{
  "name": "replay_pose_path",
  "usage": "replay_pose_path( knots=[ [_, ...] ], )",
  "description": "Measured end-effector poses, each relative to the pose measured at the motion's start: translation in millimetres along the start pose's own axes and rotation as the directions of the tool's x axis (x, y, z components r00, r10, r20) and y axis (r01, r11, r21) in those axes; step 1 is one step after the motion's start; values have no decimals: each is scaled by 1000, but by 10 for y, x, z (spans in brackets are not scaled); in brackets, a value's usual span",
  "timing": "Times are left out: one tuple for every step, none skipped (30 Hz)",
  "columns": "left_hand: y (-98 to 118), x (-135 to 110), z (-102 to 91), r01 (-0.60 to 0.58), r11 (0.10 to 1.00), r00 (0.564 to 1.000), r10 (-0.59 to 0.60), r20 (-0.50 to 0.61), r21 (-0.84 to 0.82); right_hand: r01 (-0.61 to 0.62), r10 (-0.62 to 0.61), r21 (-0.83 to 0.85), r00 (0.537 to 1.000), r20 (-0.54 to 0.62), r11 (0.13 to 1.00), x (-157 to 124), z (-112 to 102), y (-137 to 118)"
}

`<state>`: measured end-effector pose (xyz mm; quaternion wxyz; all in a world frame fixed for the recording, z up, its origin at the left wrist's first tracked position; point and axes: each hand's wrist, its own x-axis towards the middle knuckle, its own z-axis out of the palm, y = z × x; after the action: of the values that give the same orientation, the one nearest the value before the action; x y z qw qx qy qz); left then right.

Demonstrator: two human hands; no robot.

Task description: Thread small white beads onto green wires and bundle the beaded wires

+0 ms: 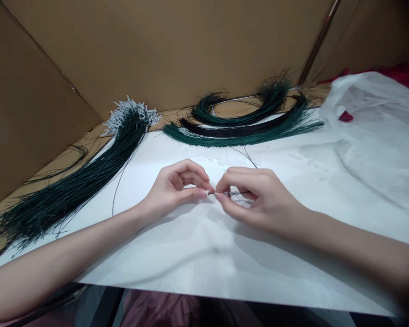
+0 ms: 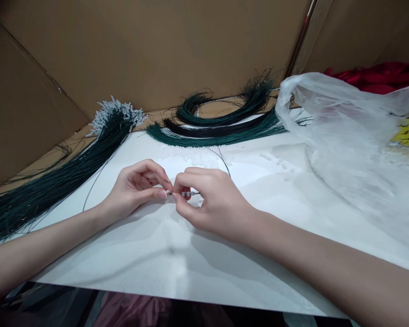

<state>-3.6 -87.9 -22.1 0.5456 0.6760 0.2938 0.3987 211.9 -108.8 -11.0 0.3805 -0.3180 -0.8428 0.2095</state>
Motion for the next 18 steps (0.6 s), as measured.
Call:
replay_pose_path(
  knots=[
    [0,0,0,0,1000,1000,0,2,-1,4,-4,2,1000,-4,1000,0,2,2],
    [0,0,1,2,1000,1000,-2,2,-1,9,-9,4,1000,-8,1000,-1,3,4],
    [0,0,2,5,1000,1000,-5,1,0,15,-15,7,1000,-12,1000,-3,4,7],
    [0,-1,2,8,1000,1000,-8,0,0,20,-20,8,1000,-17,1000,-6,5,10],
    [0,-2,3,9,1000,1000,-9,0,0,24,-23,9,1000,-21,1000,-9,5,13],
    [-1,-3,4,10,1000,1000,-10,1,0,26,-26,10,999,-22,1000,-12,6,15],
    [-1,-5,5,9,1000,1000,-9,2,-1,27,-27,11,999,-21,1000,-15,6,16],
    [-1,-5,6,9,1000,1000,-9,2,-1,29,-28,11,999,-21,1000,-17,6,15],
    [-1,-5,7,9,1000,1000,-9,3,-1,29,-29,11,999,-22,1000,-18,5,14],
    [-1,-4,8,9,1000,1000,-9,4,-2,29,-29,10,999,-22,1000,-18,5,12],
    [0,-3,8,7,1000,1000,-7,4,-3,29,-29,9,999,-24,1000,-16,4,9],
    [0,-2,8,5,1000,1000,-5,4,-5,29,-29,9,999,-25,1000,-14,4,7],
    [0,-1,8,4,1000,1000,-4,5,-3,30,-30,10,999,-27,999,-11,3,4],
    [-1,-1,8,4,1000,1000,-4,4,0,31,-31,10,999,-27,999,-9,2,1],
    [-2,-1,7,3,1000,1000,-3,3,2,32,-32,11,999,-28,999,-8,1,-1],
    [-2,-2,6,3,1000,1000,-3,3,2,34,-33,12,999,-30,999,-7,1,-2],
    [-3,-3,4,4,1000,1000,-4,4,1,34,-34,13,999,-32,999,-7,1,-2],
    [-3,-5,3,2,1000,1000,-2,6,-1,35,-34,13,999,-34,999,-8,2,-1]
  ],
)
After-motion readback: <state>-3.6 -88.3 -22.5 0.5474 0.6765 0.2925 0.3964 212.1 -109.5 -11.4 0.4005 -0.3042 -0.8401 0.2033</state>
